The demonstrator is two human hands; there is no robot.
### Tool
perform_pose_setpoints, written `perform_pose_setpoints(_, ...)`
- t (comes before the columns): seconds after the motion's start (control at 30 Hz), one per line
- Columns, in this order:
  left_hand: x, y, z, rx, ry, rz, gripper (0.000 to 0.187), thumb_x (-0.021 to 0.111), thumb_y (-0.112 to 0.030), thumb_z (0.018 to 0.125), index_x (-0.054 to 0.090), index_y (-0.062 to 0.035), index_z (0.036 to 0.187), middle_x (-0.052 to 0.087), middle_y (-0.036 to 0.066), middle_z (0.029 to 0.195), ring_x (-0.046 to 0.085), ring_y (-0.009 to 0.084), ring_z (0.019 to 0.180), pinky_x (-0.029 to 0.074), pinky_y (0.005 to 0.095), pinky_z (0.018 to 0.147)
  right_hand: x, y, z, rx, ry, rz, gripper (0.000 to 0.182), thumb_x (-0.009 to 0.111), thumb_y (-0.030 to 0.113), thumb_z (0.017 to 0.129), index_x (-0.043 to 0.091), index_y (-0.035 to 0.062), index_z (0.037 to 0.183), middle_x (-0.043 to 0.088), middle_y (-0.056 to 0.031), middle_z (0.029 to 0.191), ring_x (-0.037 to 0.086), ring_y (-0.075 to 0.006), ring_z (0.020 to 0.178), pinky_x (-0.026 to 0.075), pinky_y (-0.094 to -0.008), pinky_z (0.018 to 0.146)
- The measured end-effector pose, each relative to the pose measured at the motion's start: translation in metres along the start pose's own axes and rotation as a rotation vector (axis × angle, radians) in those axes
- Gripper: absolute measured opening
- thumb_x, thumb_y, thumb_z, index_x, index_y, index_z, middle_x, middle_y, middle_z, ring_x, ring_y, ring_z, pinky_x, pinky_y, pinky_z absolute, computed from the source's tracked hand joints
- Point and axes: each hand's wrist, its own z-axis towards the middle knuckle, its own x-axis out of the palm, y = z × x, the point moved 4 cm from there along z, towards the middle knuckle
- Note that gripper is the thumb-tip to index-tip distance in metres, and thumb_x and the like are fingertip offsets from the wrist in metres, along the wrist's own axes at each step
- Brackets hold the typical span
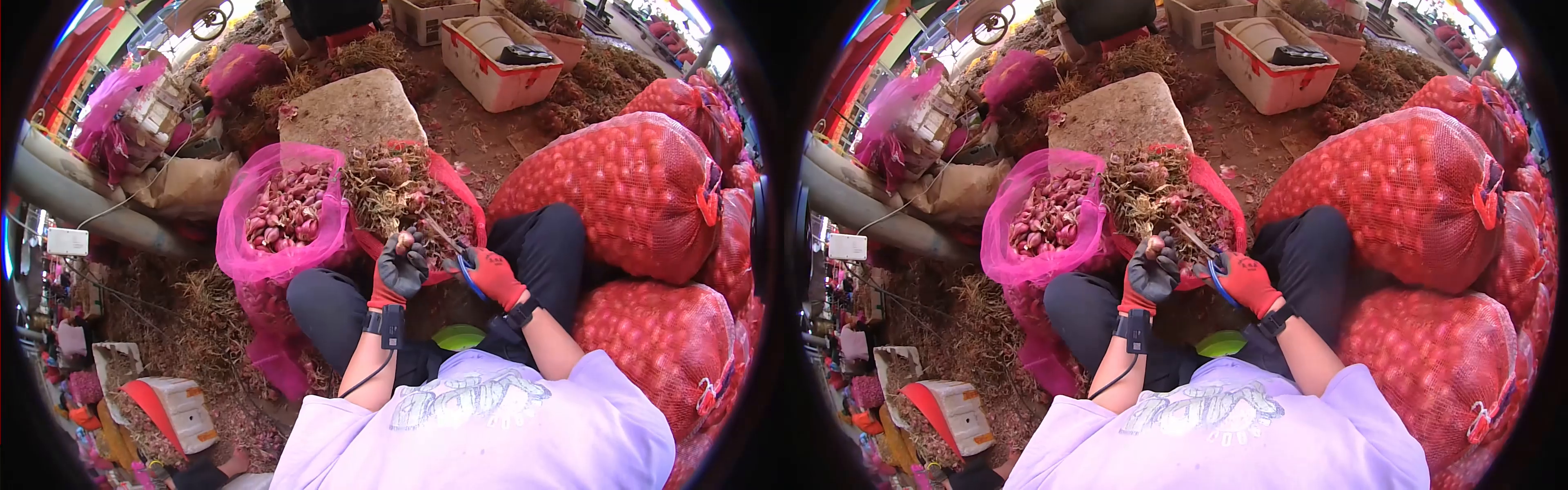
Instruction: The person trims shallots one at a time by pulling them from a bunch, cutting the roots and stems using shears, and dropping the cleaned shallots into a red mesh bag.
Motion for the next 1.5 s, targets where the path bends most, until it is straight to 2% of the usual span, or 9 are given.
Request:
perform_pose_setpoints(0.1, -0.020, -0.002, 0.002, 0.047, -0.069, -0.084, 0.019, 0.057, -0.024, 0.092, 0.061, -0.0072, 0.099, 0.065, 0.005, 0.094, 0.063, 0.0163, 0.080, 0.055, 0.0273, 0.067, -0.013, 0.023, -0.008, -0.080, -0.086, -0.232, 0.052, 0.064, 0.054, 0.077, 0.061, 0.0043, 0.094, 0.062, -0.0160, 0.089, 0.062, -0.0335, 0.080, 0.048, -0.0403, 0.069)
perform_pose_setpoints(0.3, -0.038, -0.002, 0.008, 0.109, -0.153, 0.089, 0.019, 0.058, -0.024, 0.092, 0.059, -0.0090, 0.104, 0.063, 0.001, 0.097, 0.060, 0.0124, 0.082, 0.053, 0.0270, 0.069, -0.020, 0.034, -0.014, -0.226, -0.257, -0.425, 0.041, 0.066, 0.045, 0.076, 0.061, 0.0059, 0.085, 0.062, -0.0141, 0.083, 0.062, -0.0326, 0.075, 0.047, -0.0406, 0.064)
perform_pose_setpoints(0.43, -0.013, 0.002, 0.009, 0.080, 0.138, 0.328, 0.021, 0.056, -0.016, 0.093, 0.054, -0.0106, 0.113, 0.061, -0.002, 0.095, 0.056, 0.0069, 0.083, 0.047, 0.0234, 0.062, -0.006, 0.007, -0.007, -0.008, -0.045, -0.245, 0.040, 0.064, 0.045, 0.079, 0.065, 0.0051, 0.081, 0.063, -0.0107, 0.070, 0.063, -0.0302, 0.067, 0.047, -0.0402, 0.061)
perform_pose_setpoints(0.53, 0.004, 0.003, -0.002, 0.282, -0.103, 0.673, 0.028, 0.055, -0.011, 0.093, 0.049, -0.0102, 0.120, 0.060, -0.001, 0.101, 0.054, 0.0067, 0.088, 0.042, 0.0223, 0.062, -0.012, 0.000, -0.002, 0.058, -0.016, 0.065, 0.037, 0.063, 0.042, 0.082, 0.067, 0.0052, 0.083, 0.064, -0.0100, 0.068, 0.063, -0.0240, 0.063, 0.047, -0.0360, 0.061)
perform_pose_setpoints(0.7, -0.022, 0.002, -0.017, 0.421, -0.133, 1.127, 0.031, 0.051, -0.011, 0.096, 0.047, -0.0034, 0.125, 0.057, 0.004, 0.103, 0.055, 0.0091, 0.087, 0.048, 0.0256, 0.080, -0.013, 0.009, 0.016, 0.082, 0.071, 0.601, 0.035, 0.068, 0.034, 0.082, 0.066, 0.0026, 0.098, 0.067, -0.0117, 0.080, 0.062, -0.0178, 0.068, 0.047, -0.0324, 0.066)
perform_pose_setpoints(0.83, -0.009, 0.015, -0.018, 0.314, -0.160, 1.171, 0.036, 0.054, -0.012, 0.095, 0.047, 0.0004, 0.128, 0.058, 0.003, 0.108, 0.057, 0.0096, 0.094, 0.047, 0.0229, 0.084, 0.012, 0.034, 0.040, -0.109, 0.071, 0.598, 0.037, 0.070, 0.030, 0.078, 0.065, 0.0015, 0.100, 0.068, -0.0136, 0.087, 0.065, -0.0199, 0.074, 0.049, -0.0328, 0.071)
perform_pose_setpoints(1.13, -0.023, 0.009, -0.032, 0.375, -0.287, 1.139, 0.035, 0.057, -0.012, 0.093, 0.052, -0.0010, 0.125, 0.060, 0.003, 0.110, 0.057, 0.0086, 0.096, 0.047, 0.0234, 0.083, 0.043, 0.037, 0.047, -0.114, 0.076, 0.499, 0.031, 0.071, 0.023, 0.076, 0.066, -0.0005, 0.097, 0.069, -0.0089, 0.081, 0.065, -0.0186, 0.072, 0.050, -0.0325, 0.068)
perform_pose_setpoints(1.33, 0.003, 0.022, -0.030, 0.256, -0.339, 0.891, 0.028, 0.060, -0.014, 0.092, 0.057, -0.0015, 0.117, 0.062, 0.001, 0.102, 0.057, 0.0072, 0.085, 0.047, 0.0204, 0.074, 0.045, 0.016, 0.048, 0.136, 0.228, 1.116, 0.020, 0.068, 0.010, 0.078, 0.067, -0.0012, 0.094, 0.068, -0.0052, 0.086, 0.063, -0.0119, 0.074, 0.051, -0.0265, 0.066)
perform_pose_setpoints(1.5, -0.022, 0.010, -0.032, 0.421, -0.366, 1.164, 0.030, 0.062, -0.016, 0.091, 0.056, -0.0020, 0.117, 0.061, -0.001, 0.098, 0.056, 0.0062, 0.086, 0.046, 0.0189, 0.075, 0.039, 0.026, 0.040, 0.169, 0.377, 1.209, 0.024, 0.067, 0.009, 0.078, 0.064, -0.0021, 0.099, 0.067, -0.0079, 0.088, 0.065, -0.0137, 0.076, 0.054, -0.0263, 0.069)
